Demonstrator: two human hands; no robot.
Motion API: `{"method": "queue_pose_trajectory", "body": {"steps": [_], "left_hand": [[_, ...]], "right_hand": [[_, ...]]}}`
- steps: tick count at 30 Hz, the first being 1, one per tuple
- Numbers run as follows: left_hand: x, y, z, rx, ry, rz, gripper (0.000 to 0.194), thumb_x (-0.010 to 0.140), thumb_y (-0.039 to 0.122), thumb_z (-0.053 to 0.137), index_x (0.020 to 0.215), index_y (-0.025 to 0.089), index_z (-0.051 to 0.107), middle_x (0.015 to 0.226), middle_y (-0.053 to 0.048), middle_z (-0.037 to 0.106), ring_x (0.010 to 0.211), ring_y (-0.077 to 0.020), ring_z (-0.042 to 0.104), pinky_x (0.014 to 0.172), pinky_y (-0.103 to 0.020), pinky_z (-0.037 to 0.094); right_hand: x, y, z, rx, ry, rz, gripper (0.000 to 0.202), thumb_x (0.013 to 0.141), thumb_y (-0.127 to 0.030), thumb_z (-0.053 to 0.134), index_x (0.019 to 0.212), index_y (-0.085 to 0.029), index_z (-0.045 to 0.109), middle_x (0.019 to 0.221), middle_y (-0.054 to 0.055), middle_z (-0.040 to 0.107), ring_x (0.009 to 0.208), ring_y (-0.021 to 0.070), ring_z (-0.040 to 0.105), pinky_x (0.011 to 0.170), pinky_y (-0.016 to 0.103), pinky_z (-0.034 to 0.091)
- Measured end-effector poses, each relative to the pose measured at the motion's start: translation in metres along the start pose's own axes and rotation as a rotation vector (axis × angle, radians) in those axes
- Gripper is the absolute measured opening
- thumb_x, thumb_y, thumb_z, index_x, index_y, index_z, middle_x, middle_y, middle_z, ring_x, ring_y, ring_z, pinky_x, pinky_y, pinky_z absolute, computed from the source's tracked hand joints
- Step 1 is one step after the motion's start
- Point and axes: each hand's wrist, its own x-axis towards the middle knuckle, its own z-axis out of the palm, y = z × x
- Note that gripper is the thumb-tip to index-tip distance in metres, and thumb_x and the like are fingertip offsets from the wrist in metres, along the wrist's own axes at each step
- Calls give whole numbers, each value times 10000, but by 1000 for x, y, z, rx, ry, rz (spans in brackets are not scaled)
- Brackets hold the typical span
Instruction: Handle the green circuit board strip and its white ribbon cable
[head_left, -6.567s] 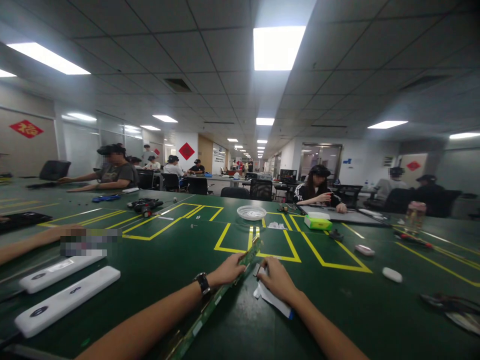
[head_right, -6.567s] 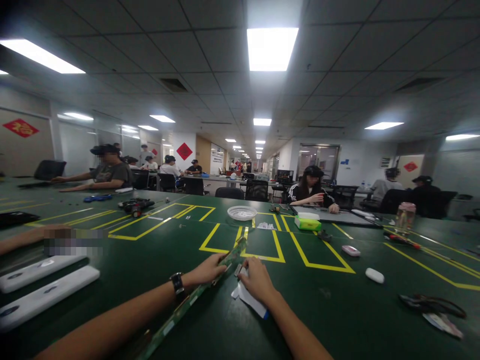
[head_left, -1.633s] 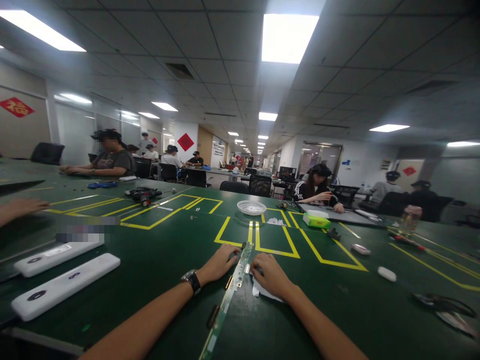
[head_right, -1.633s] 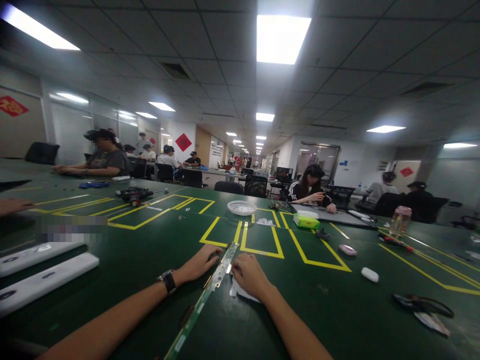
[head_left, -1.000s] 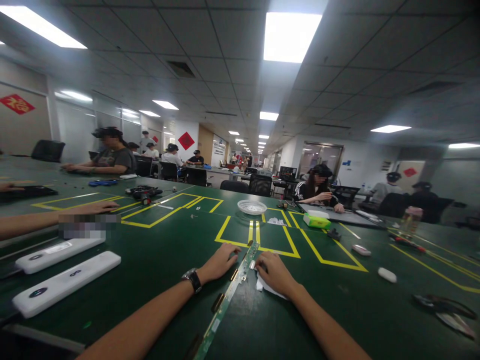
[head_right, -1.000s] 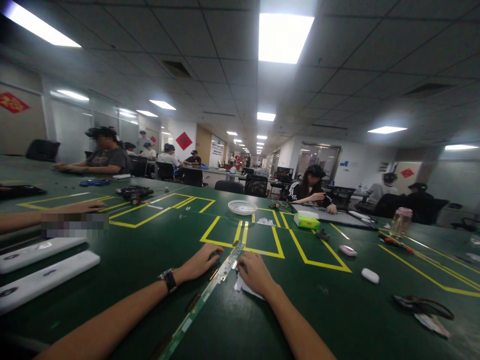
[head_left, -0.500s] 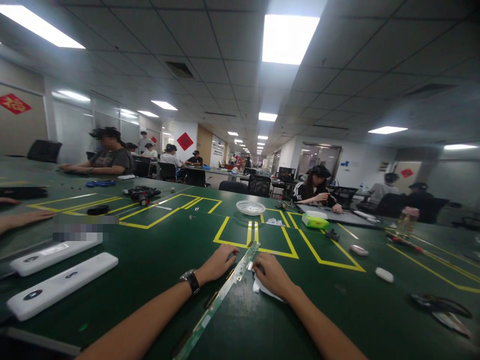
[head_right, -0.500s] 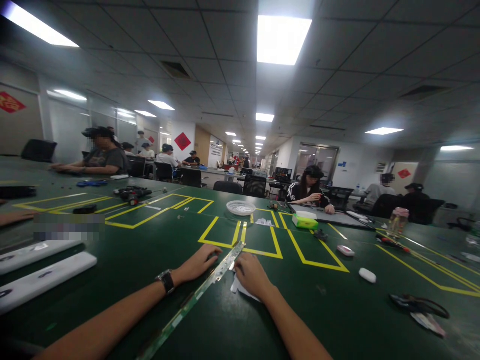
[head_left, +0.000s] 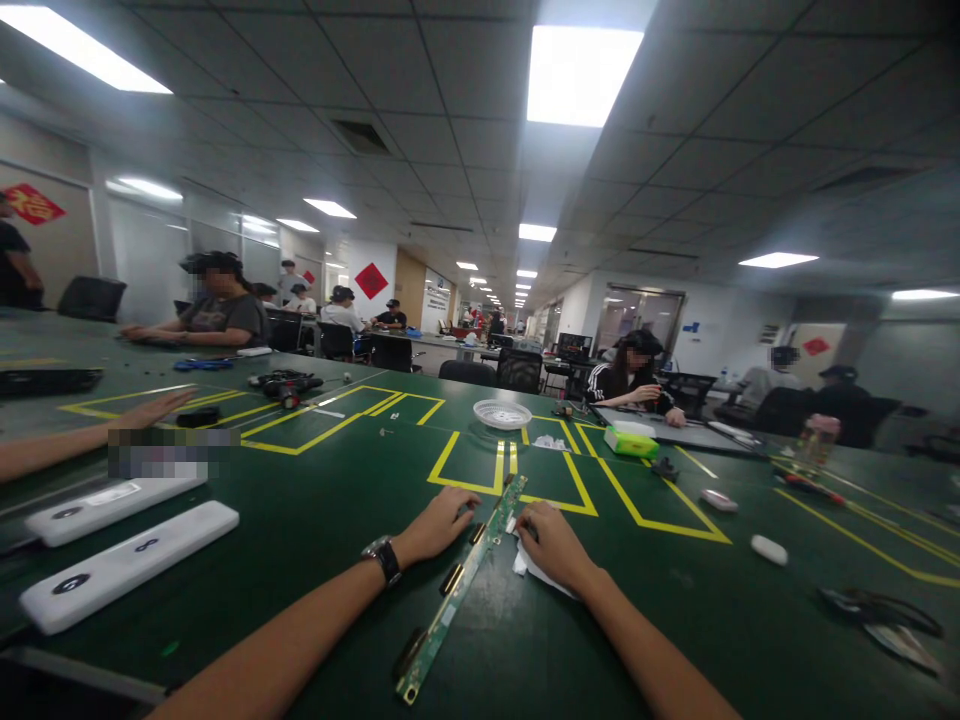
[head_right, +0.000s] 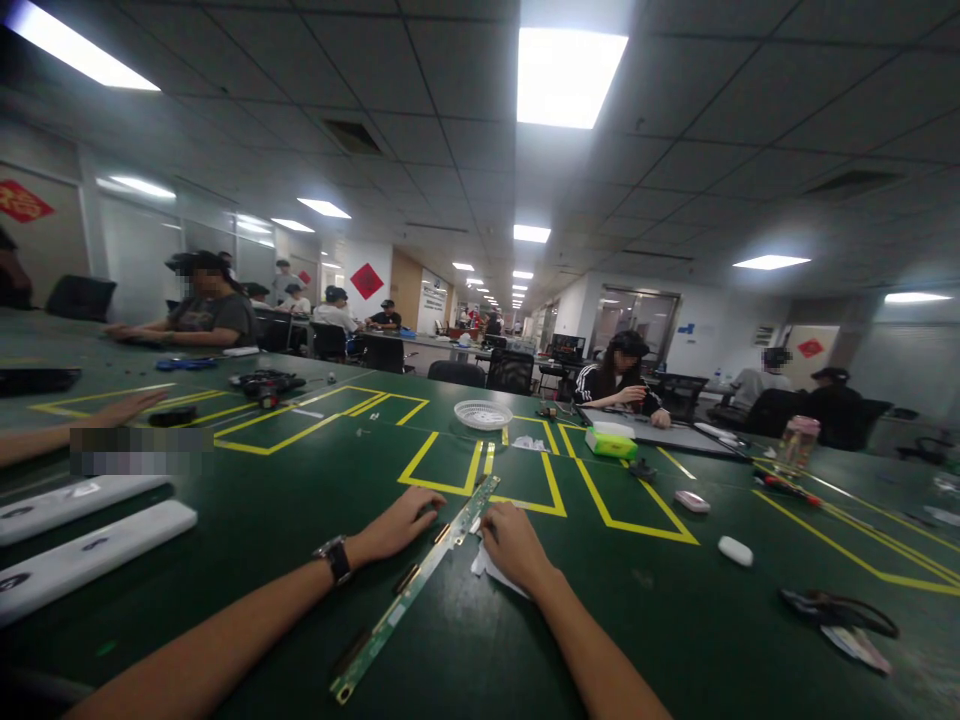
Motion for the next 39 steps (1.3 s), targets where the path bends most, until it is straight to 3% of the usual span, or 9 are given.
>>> {"method": "queue_pose_trajectory", "body": {"steps": [5, 9, 13, 16, 21, 27, 30, 34, 39], "left_hand": [[1, 4, -5, 8, -23, -12, 267, 920, 283, 430, 1086, 186, 616, 1087, -72, 621, 1031, -211, 512, 935, -329, 388], [0, 12, -6, 71, -99, -28, 368, 911, 399, 451, 1214, 230, 571, 1120, -70, 606, 1026, -231, 498, 900, -354, 392], [-5, 25, 2, 236, -131, -31, 551, 850, 501, 528, 1365, 333, 428, 1149, -85, 561, 1058, -281, 469, 879, -424, 383], [-7, 33, 8, 307, -131, -3, 493, 844, 449, 551, 1321, 343, 479, 1151, -99, 542, 1063, -301, 454, 886, -458, 370], [-9, 39, 11, 280, -165, -59, 382, 863, 354, 525, 1241, 301, 554, 1130, -101, 536, 1064, -291, 443, 915, -434, 367], [1, 37, 23, 64, -156, -113, 461, 824, 209, 535, 1282, 188, 490, 1065, -98, 570, 982, -236, 509, 911, -343, 379], [7, 37, 22, -42, -157, -128, 547, 771, 143, 560, 1306, 152, 445, 962, -75, 599, 860, -209, 545, 809, -306, 414], [10, 34, 11, -279, -154, -318, 608, 769, 117, 541, 1351, 80, 370, 760, -14, 571, 636, -139, 517, 623, -248, 408], [9, 37, 3, -727, -173, -548, 434, 814, 103, 453, 1247, 128, 464, 700, 5, 550, 510, -78, 481, 504, -198, 390]], "right_hand": [[3, -20, 5, 54, -46, -110, 128, 847, -137, 508, 854, -196, 622, 947, 45, 628, 956, 201, 549, 819, 306, 388], [2, -8, 2, 8, -10, -19, 127, 861, -181, 509, 922, -187, 621, 948, 60, 622, 943, 208, 553, 836, 312, 395], [0, 3, 0, -138, 53, 93, 275, 844, -334, 578, 1050, -154, 604, 1031, 120, 600, 983, 254, 538, 866, 343, 387], [0, 3, 2, -208, 12, 146, 257, 849, -396, 575, 941, -166, 643, 952, 119, 609, 945, 264, 549, 832, 345, 384], [2, -5, 0, -121, -50, 188, 186, 830, -348, 601, 847, -165, 629, 888, 89, 608, 869, 220, 548, 745, 293, 372], [7, -9, 6, 105, -12, 230, 175, 817, -339, 573, 812, -165, 560, 774, 21, 569, 693, 151, 479, 638, 253, 334], [9, -12, 9, 182, -22, 233, 176, 815, -336, 567, 777, -167, 540, 693, -15, 532, 628, 128, 452, 582, 237, 299], [11, -12, 7, 276, -46, 255, 281, 834, -403, 532, 684, -165, 538, 598, -43, 481, 575, 107, 414, 556, 229, 274], [10, -7, 7, 589, -105, 280, 326, 827, -453, 534, 733, -146, 589, 608, -30, 513, 568, 108, 431, 543, 227, 307]]}}
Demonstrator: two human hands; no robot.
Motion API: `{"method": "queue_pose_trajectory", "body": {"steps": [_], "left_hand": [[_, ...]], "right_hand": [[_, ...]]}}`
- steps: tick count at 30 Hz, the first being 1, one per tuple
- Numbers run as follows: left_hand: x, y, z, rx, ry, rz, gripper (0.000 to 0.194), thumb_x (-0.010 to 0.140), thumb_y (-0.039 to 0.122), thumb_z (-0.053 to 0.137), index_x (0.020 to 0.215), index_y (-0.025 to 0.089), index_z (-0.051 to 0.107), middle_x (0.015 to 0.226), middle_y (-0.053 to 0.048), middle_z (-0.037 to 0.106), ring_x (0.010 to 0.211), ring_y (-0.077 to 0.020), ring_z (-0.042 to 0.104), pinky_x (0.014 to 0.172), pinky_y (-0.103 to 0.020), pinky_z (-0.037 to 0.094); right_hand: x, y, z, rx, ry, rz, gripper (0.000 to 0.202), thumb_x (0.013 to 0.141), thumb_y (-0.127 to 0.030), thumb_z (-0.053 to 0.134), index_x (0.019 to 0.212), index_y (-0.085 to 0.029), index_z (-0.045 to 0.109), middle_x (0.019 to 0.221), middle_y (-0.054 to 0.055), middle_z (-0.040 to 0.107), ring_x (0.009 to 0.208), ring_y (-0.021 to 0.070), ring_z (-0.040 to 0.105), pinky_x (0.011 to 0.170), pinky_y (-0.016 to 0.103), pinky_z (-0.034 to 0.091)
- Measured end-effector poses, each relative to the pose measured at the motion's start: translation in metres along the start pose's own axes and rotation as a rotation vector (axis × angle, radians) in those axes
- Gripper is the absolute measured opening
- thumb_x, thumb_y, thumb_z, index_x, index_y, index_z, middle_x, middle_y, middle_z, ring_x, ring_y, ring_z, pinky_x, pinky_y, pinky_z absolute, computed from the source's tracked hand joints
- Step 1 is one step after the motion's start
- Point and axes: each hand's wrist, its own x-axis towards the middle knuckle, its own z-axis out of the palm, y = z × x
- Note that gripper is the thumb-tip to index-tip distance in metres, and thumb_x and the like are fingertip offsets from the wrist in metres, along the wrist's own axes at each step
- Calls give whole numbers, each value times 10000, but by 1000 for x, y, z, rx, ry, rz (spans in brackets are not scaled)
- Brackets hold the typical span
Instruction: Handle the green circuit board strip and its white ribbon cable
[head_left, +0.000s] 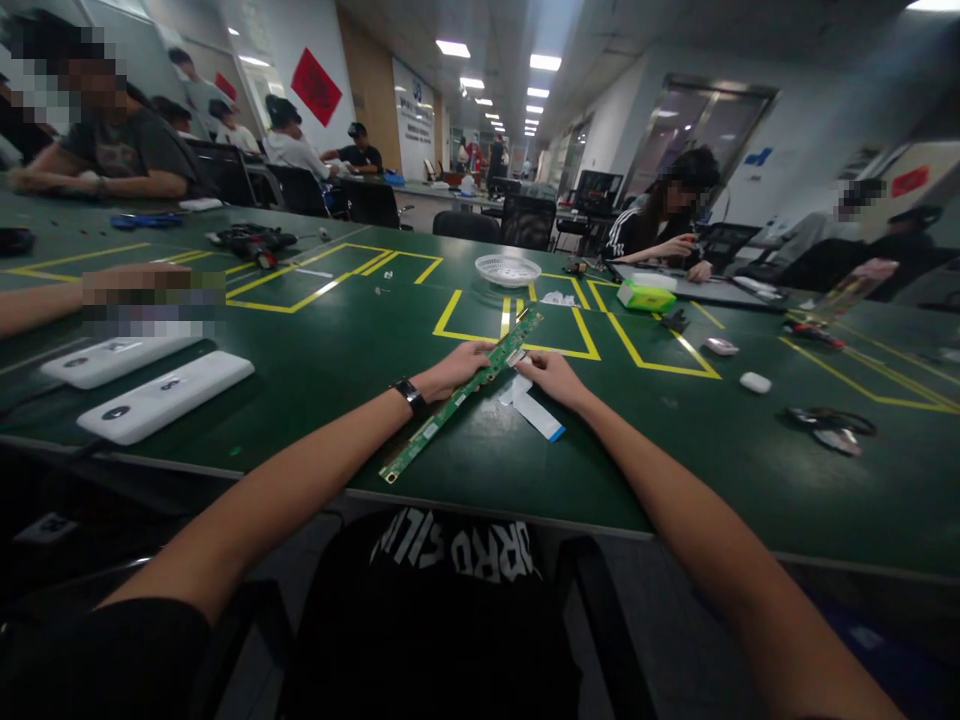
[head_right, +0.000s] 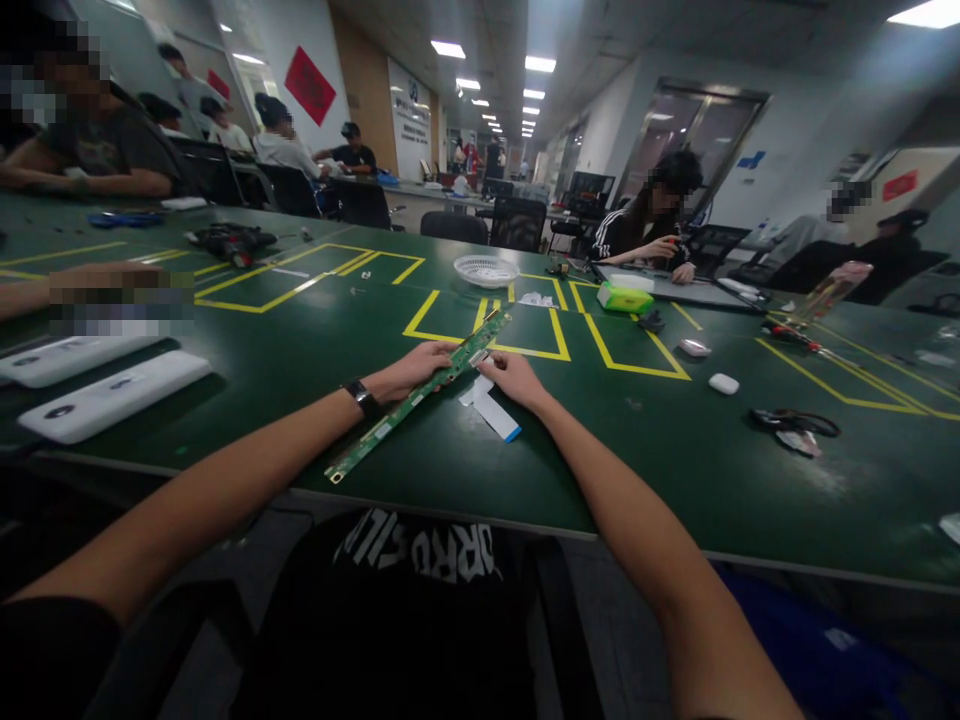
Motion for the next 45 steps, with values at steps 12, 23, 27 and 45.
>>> {"method": "queue_pose_trajectory", "body": {"steps": [12, 23, 27, 45], "left_hand": [[3, 2, 2, -337, 76, -48, 150, 890, 191, 432, 747, 154, 460, 553, 32, 466, 342, -56, 399, 337, -168, 329], [-3, 4, 7, -277, 44, 29, 173, 946, 294, 472, 836, 163, 498, 534, 53, 480, 357, -41, 405, 361, -149, 302], [-1, 1, 6, -281, 43, 60, 192, 949, 311, 466, 847, 157, 519, 525, 53, 481, 353, -41, 406, 357, -150, 295], [-4, 4, 9, -353, 83, 91, 110, 923, 229, 503, 937, 136, 560, 556, 54, 552, 356, -44, 447, 358, -147, 365]], "right_hand": [[-2, -9, 10, 399, -100, 82, 339, 746, -479, 641, 720, -147, 579, 597, -35, 545, 521, 92, 459, 507, 214, 336], [-8, -19, 20, 554, -123, 76, 293, 755, -425, 672, 810, -142, 616, 661, -21, 612, 560, 100, 514, 549, 216, 378], [-8, -19, 20, 563, -119, 65, 270, 759, -396, 665, 847, -143, 633, 680, -21, 619, 567, 97, 508, 557, 215, 373], [-11, -25, 24, 561, -45, 190, 334, 688, -468, 716, 667, -163, 581, 549, -37, 581, 467, 94, 474, 471, 215, 329]]}}
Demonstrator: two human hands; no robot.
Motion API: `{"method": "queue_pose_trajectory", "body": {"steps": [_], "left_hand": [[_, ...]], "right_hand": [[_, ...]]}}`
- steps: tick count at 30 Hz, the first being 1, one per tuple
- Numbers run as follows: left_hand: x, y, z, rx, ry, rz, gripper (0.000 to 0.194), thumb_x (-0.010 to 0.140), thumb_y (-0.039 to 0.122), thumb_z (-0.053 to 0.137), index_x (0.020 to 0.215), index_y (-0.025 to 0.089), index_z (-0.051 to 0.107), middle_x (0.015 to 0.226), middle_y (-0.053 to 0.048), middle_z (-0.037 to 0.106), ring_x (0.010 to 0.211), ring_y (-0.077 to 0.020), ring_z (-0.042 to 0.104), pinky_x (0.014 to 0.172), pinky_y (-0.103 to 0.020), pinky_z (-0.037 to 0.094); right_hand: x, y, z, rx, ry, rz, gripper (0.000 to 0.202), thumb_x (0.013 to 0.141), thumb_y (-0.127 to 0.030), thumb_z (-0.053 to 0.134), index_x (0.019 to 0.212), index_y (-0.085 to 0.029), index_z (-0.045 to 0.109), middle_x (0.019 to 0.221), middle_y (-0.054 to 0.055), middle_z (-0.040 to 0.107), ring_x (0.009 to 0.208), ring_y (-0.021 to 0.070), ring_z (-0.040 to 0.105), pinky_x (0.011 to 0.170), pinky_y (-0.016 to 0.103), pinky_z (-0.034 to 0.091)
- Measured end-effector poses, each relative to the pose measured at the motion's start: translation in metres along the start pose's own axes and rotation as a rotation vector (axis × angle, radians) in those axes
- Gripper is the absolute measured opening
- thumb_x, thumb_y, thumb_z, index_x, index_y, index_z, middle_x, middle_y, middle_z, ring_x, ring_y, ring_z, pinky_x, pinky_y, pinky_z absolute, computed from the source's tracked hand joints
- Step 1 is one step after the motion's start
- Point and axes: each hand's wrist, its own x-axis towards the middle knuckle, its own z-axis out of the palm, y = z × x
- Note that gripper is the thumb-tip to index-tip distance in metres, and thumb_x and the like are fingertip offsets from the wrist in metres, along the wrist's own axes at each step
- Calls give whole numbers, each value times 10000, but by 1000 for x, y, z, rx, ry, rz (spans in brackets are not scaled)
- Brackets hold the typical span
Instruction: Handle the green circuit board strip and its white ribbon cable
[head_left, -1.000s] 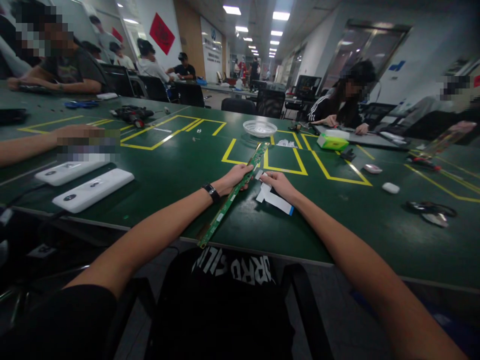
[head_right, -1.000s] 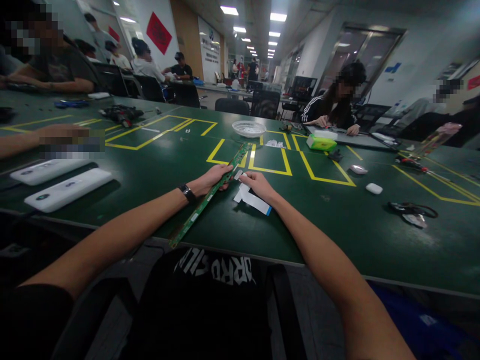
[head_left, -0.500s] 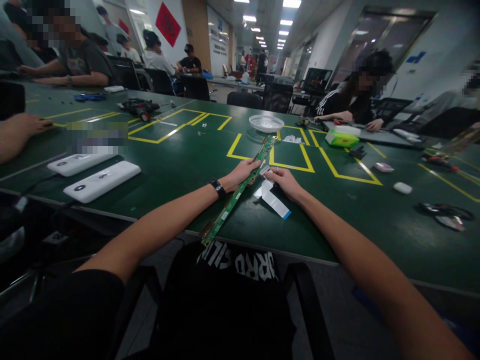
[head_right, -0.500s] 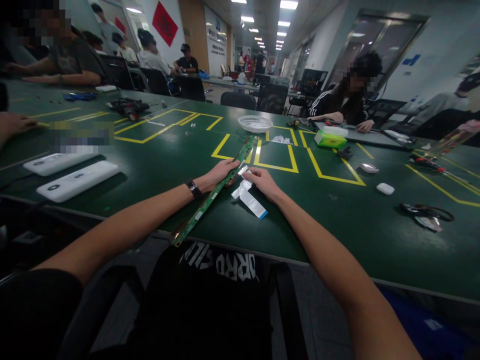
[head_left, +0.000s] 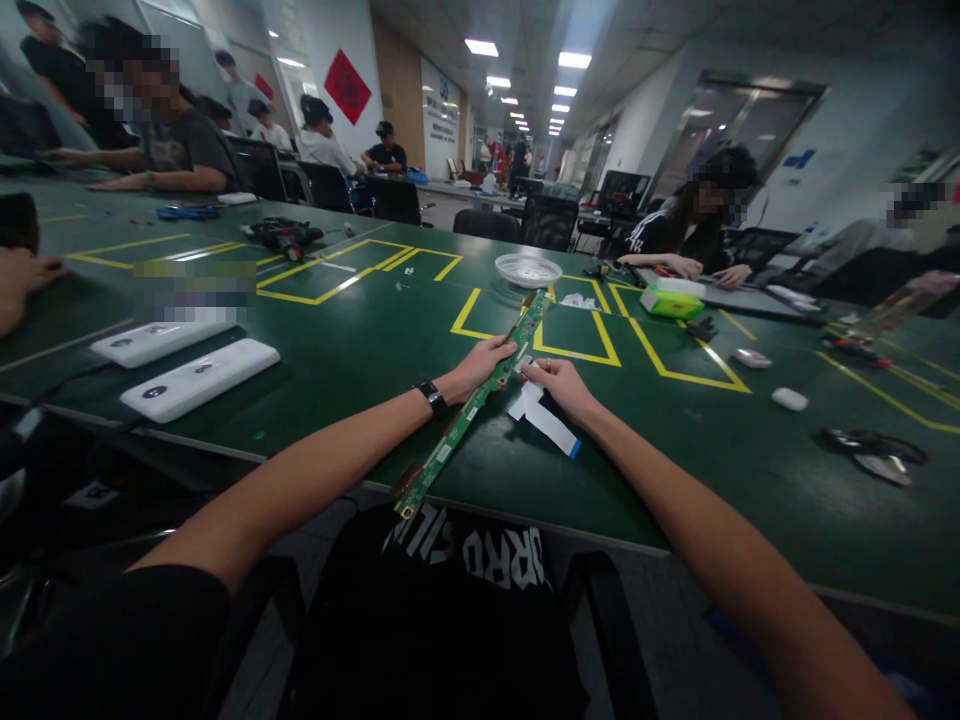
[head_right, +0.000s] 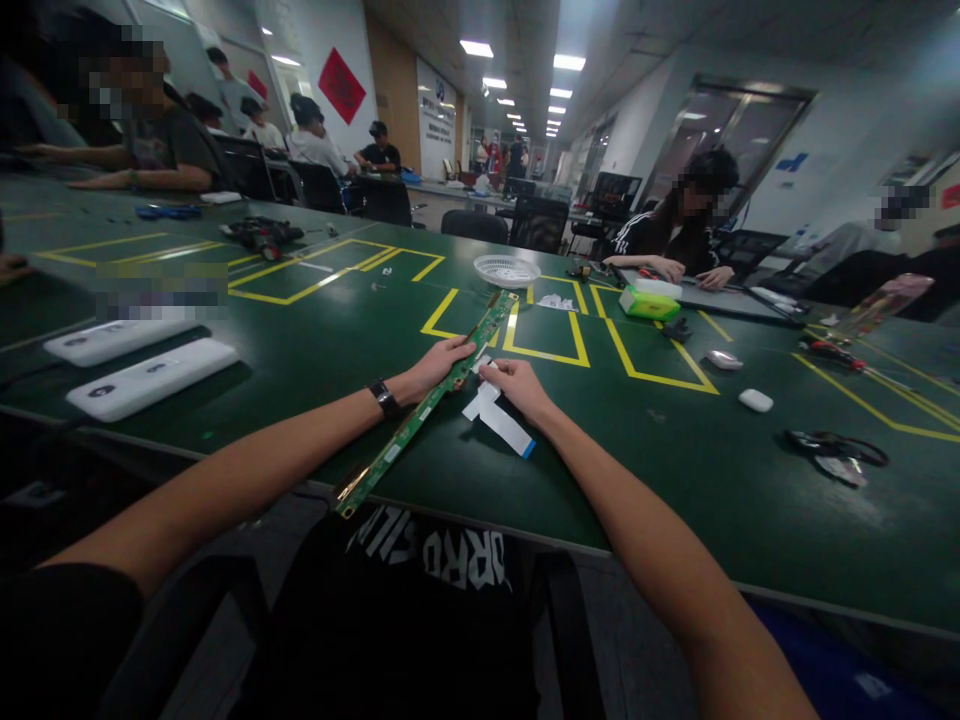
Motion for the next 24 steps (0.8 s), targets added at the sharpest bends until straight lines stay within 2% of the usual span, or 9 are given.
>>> {"method": "queue_pose_trajectory", "body": {"steps": [5, 14, 24], "left_hand": [[-3, 3, 2, -26, -22, -2, 130, 910, 230, 526, 970, 125, 573, 599, 30, 596, 400, -53, 491, 380, -144, 389], [-3, 0, 2, -48, -45, 6, 198, 897, 256, 535, 1037, 124, 582, 667, 5, 634, 431, -67, 521, 393, -155, 414], [0, -6, -2, 122, -40, 105, 287, 871, 342, 564, 1041, 113, 602, 752, -6, 630, 569, -87, 542, 559, -190, 463]], "right_hand": [[1, 1, -2, 1, 34, -45, 345, 703, -480, 699, 673, -150, 603, 553, -30, 575, 472, 89, 458, 476, 217, 313], [0, -4, 0, -20, 94, -40, 351, 691, -492, 691, 662, -153, 603, 556, -27, 578, 489, 102, 467, 487, 225, 322], [0, -4, 2, -44, 133, -59, 346, 684, -495, 683, 654, -160, 601, 541, -28, 575, 467, 108, 467, 472, 230, 324]]}}
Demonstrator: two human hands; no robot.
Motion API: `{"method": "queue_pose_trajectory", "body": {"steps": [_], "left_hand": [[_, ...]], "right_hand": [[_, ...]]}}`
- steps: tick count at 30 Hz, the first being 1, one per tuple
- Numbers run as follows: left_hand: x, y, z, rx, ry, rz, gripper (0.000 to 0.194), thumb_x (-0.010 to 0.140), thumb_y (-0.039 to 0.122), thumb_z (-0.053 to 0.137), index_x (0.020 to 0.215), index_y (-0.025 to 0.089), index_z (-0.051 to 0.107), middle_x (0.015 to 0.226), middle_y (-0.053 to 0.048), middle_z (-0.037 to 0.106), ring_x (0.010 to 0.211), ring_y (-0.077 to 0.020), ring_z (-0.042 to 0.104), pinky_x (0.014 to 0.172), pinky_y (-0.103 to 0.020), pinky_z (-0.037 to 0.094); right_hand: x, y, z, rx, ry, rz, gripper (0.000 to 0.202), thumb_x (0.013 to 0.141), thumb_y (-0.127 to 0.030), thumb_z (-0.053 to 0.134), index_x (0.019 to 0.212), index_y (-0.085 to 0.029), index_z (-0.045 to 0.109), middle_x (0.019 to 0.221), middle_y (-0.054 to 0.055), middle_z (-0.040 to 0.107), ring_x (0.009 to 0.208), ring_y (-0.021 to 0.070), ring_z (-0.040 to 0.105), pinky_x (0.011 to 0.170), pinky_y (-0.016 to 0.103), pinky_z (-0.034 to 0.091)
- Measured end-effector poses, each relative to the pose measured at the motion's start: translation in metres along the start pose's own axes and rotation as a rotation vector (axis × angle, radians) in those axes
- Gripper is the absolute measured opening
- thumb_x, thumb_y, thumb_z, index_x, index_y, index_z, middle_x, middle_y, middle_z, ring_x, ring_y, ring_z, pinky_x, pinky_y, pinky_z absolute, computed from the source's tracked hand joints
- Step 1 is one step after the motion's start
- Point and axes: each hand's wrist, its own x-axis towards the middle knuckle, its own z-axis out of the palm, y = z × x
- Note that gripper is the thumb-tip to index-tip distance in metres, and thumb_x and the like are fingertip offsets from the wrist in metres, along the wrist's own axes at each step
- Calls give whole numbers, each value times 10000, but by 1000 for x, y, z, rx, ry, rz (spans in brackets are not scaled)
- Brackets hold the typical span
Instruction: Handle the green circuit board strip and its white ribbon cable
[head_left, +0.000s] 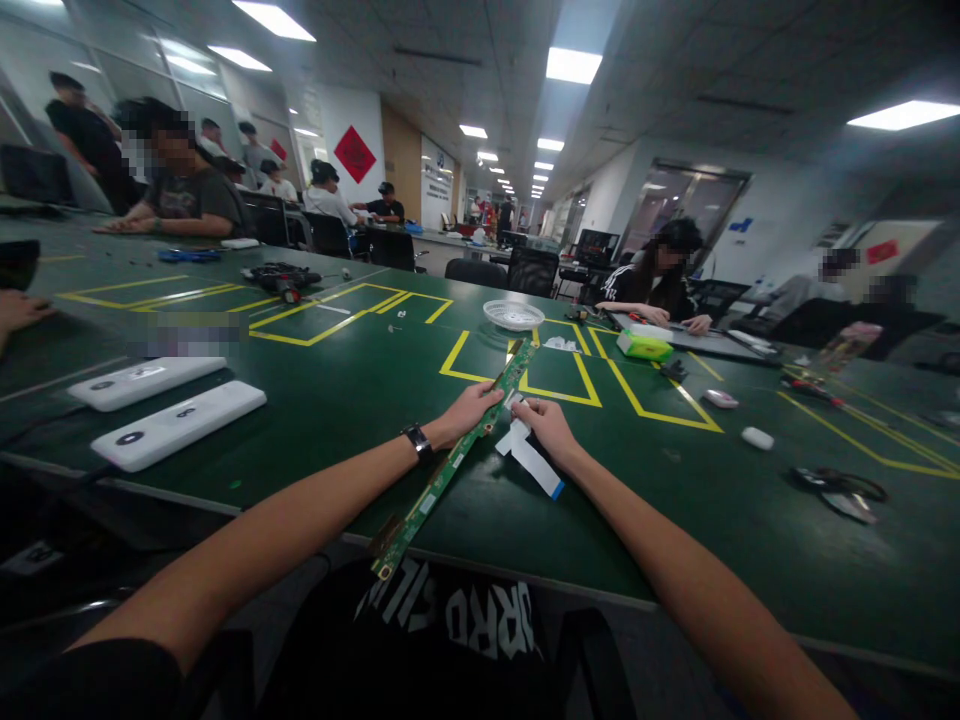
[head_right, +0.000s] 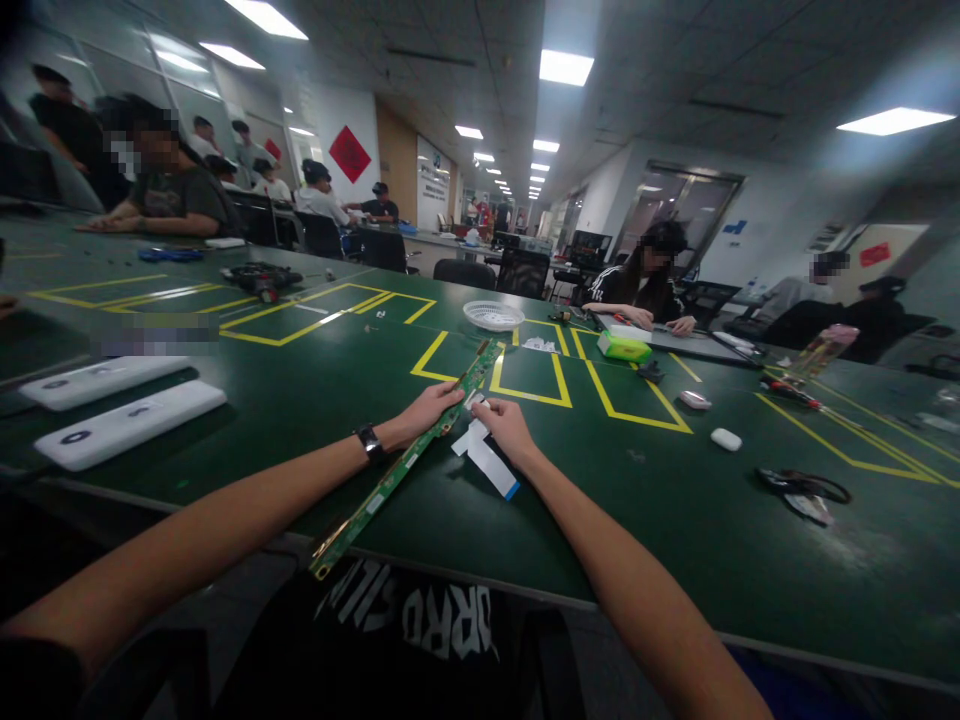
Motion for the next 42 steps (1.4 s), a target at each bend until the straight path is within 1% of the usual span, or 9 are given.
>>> {"method": "queue_pose_trajectory", "body": {"steps": [4, 9, 20, 23, 27, 32, 35, 38, 42], "left_hand": [[0, -1, -4, 214, -59, 95, 319, 888, 399, 511, 1012, 125, 618, 893, -34, 653, 772, -138, 583, 716, -223, 464], [-3, 3, -11, 391, -213, 139, 384, 914, 446, 435, 1063, 133, 599, 1002, -51, 640, 936, -182, 560, 868, -270, 424], [-9, 4, -6, 384, -300, 224, 421, 948, 418, 367, 1242, 154, 515, 1230, -87, 567, 1127, -195, 501, 1028, -310, 341], [-6, 3, -5, 360, -298, 223, 392, 944, 401, 390, 1212, 158, 540, 1170, -74, 586, 1068, -186, 516, 1002, -319, 364], [-2, -4, -4, 191, -292, 125, 362, 925, 408, 428, 1156, 159, 554, 973, -36, 595, 814, -133, 538, 775, -261, 452], [1, -8, -3, 95, -293, 42, 389, 890, 478, 477, 1099, 156, 540, 812, -2, 550, 596, -87, 469, 571, -217, 408], [3, -8, -5, 150, -276, 30, 454, 885, 551, 440, 1076, 153, 547, 808, -9, 565, 608, -102, 495, 575, -229, 415], [5, -8, -9, 386, -203, 94, 515, 913, 568, 339, 1020, 136, 598, 850, -40, 602, 722, -149, 543, 705, -286, 448], [7, -10, -16, 717, 45, 193, 508, 928, 493, 331, 1195, 125, 556, 1034, -107, 613, 1013, -237, 516, 933, -373, 385]], "right_hand": [[2, 3, -2, -13, -23, 4, 366, 679, -509, 680, 644, -155, 590, 533, -28, 570, 455, 103, 464, 464, 224, 318], [1, 4, -8, -30, -151, -18, 382, 709, -524, 669, 656, -160, 565, 553, -39, 554, 478, 96, 454, 488, 219, 324], [2, 5, -14, -185, -219, -97, 446, 779, -616, 557, 664, -185, 557, 587, -25, 491, 520, 122, 399, 488, 243, 290], [4, 5, -15, -218, -191, -129, 460, 782, -644, 527, 671, -198, 549, 616, -13, 495, 542, 140, 416, 500, 256, 308], [5, 6, -14, -187, -210, -117, 448, 768, -646, 541, 688, -206, 550, 621, -13, 497, 552, 151, 433, 517, 267, 326], [7, 6, -15, -231, -195, -105, 491, 756, -691, 509, 666, -208, 539, 599, -12, 491, 530, 156, 436, 510, 277, 336], [10, 6, -17, -286, -191, -150, 483, 770, -675, 500, 676, -204, 550, 628, -5, 529, 569, 170, 481, 538, 283, 369], [12, 7, -21, -424, -140, -212, 471, 814, -630, 462, 672, -193, 565, 644, 0, 561, 616, 186, 521, 573, 286, 391], [11, 11, -34, -741, -36, -254, 450, 877, -546, 388, 683, -193, 589, 672, 26, 603, 672, 216, 565, 629, 314, 408]]}}
